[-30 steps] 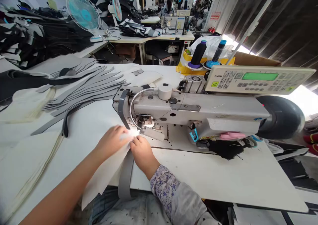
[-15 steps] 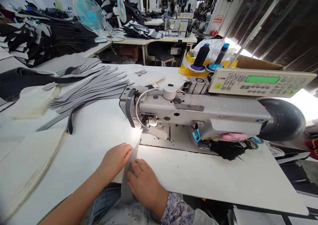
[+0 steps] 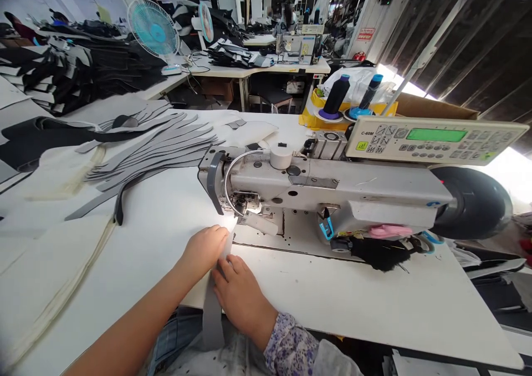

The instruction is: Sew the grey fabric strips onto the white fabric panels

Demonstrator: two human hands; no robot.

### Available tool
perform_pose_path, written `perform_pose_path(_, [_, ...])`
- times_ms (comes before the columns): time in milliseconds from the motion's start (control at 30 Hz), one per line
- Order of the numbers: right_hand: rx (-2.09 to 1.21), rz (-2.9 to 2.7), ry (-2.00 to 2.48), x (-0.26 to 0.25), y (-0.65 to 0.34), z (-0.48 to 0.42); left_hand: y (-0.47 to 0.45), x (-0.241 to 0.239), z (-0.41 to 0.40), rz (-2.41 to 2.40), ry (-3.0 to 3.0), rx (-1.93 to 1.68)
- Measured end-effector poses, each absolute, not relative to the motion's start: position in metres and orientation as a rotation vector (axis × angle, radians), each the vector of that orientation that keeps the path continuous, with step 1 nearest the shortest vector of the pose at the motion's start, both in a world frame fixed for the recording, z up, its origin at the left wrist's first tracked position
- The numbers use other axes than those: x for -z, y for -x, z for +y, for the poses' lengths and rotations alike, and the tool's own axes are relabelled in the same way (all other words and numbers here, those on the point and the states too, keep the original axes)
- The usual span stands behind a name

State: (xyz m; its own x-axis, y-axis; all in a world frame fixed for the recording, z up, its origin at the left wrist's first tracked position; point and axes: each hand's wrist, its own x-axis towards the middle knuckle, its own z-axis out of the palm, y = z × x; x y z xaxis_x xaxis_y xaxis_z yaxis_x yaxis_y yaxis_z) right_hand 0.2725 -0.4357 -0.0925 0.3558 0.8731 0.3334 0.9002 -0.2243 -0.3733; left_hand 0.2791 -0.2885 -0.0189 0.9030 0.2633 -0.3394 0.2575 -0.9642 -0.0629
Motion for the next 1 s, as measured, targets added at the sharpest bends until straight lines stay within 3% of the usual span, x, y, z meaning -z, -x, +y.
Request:
perform_pose_path(433, [0.164, -1.594, 2.137, 0.103, -0.274, -0.436, -0.264, 0.009, -0.286, -0.429, 3.024, -0.712])
perform_pose_path(767, [0.037, -1.557, 2.151, 0.088, -0.278, -0.435, -0.275, 0.017, -0.286, -0.422, 3.013, -0.622])
perform_pose_path(1000, [0.143, -1.634, 2.144, 0.088, -0.284, -0.427, -0.288, 0.029, -0.283, -0.427, 3.058, -0.466])
